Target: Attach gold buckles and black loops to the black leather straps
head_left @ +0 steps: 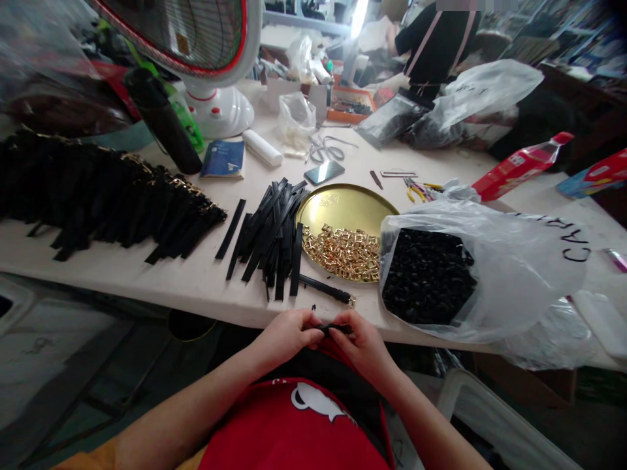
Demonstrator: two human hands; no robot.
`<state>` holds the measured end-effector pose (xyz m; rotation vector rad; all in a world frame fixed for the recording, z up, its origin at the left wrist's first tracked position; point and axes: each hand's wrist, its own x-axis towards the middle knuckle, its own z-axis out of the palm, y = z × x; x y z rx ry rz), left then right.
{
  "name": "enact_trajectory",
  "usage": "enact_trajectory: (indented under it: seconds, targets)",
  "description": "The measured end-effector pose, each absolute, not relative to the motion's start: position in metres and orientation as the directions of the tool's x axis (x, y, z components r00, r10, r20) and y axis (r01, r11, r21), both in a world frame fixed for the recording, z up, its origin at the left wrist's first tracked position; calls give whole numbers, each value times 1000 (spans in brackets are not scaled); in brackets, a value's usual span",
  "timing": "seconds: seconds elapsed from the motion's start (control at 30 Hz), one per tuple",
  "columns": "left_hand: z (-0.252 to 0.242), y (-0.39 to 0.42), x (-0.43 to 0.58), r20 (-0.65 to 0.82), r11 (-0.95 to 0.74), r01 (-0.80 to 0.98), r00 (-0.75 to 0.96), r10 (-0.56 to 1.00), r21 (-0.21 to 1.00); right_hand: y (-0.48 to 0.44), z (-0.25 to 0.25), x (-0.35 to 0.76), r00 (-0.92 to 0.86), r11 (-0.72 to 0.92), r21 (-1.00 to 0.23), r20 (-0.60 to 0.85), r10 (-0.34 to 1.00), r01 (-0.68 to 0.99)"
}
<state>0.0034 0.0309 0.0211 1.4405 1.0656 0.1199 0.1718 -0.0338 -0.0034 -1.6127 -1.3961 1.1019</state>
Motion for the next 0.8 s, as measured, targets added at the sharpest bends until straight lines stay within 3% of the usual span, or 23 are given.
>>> enact_trajectory:
  seconds: [0.2, 0.5, 0.8]
  targets:
    - [24, 34, 2, -415, -27, 592, 595, 688, 805, -30, -8, 170, 19, -169, -917, -174, 985, 360]
    - [15, 26, 0, -438, 118, 495, 603, 667, 861, -31, -1, 167, 29, -279, -920, -282, 959, 276]
    - [28, 28, -8, -485, -34, 581, 709, 512, 813, -45, -11, 165, -9, -444, -894, -444, 896, -61]
